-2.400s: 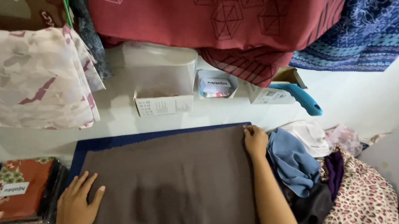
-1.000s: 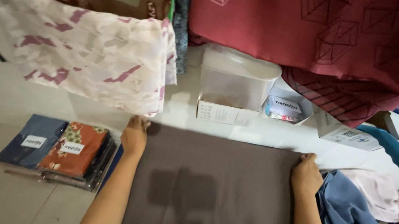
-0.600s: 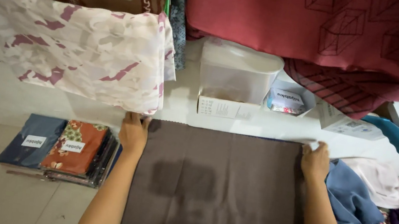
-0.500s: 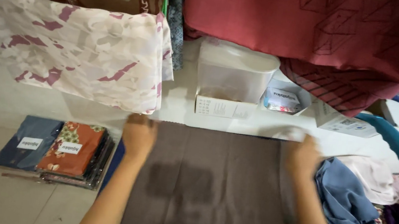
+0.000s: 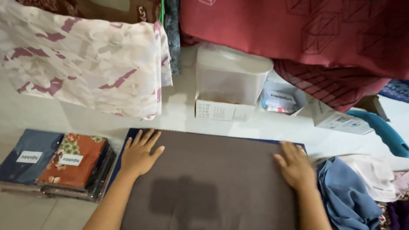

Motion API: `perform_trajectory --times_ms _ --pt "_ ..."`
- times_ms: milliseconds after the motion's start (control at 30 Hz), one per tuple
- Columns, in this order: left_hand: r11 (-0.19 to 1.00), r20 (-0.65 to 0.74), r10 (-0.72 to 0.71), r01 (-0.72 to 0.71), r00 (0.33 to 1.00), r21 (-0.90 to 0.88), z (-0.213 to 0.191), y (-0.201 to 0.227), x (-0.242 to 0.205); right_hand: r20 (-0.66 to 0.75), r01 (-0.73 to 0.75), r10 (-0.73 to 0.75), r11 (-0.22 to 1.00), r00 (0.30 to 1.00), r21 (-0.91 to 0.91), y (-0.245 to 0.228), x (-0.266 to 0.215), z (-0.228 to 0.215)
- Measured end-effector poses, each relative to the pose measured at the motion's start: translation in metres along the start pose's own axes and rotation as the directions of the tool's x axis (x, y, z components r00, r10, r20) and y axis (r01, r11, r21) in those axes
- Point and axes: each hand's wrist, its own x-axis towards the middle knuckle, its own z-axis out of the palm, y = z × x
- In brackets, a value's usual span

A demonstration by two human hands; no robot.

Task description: Spreading out a brown cloth on a board and cleaning it with a lint roller

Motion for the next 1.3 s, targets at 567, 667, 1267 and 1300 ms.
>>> perform_trajectory --times_ms 567,667,1267,1300 --pt "0.989 -0.09 0.077 -0.087 0.993 -0.123 0.01 0.055 -0.105 -0.26 0.393 -0.398 0.917 0.88 -0.071 -0.114 -0.139 0.048" --pt "0.997 -0.048 0.03 -0.033 0.998 -0.074 0.022 0.032 -0.127 -0.193 0.299 -0.292 0.954 0.937 0.009 -0.086 -0.16 0.026" --pt "0.892 -0.615 0.014 -0.288 0.788 -0.348 0.014 0.002 -0.189 -0.388 -0.091 0.257 0.914 0.885 0.396 0.032 -0.305 0.042" --pt "0.909 -0.609 0.0 -0.254 0.793 -0.331 0.016 -0.003 -0.201 -0.458 -0.135 0.383 0.864 0.802 0.486 0.045 -0.311 0.055"
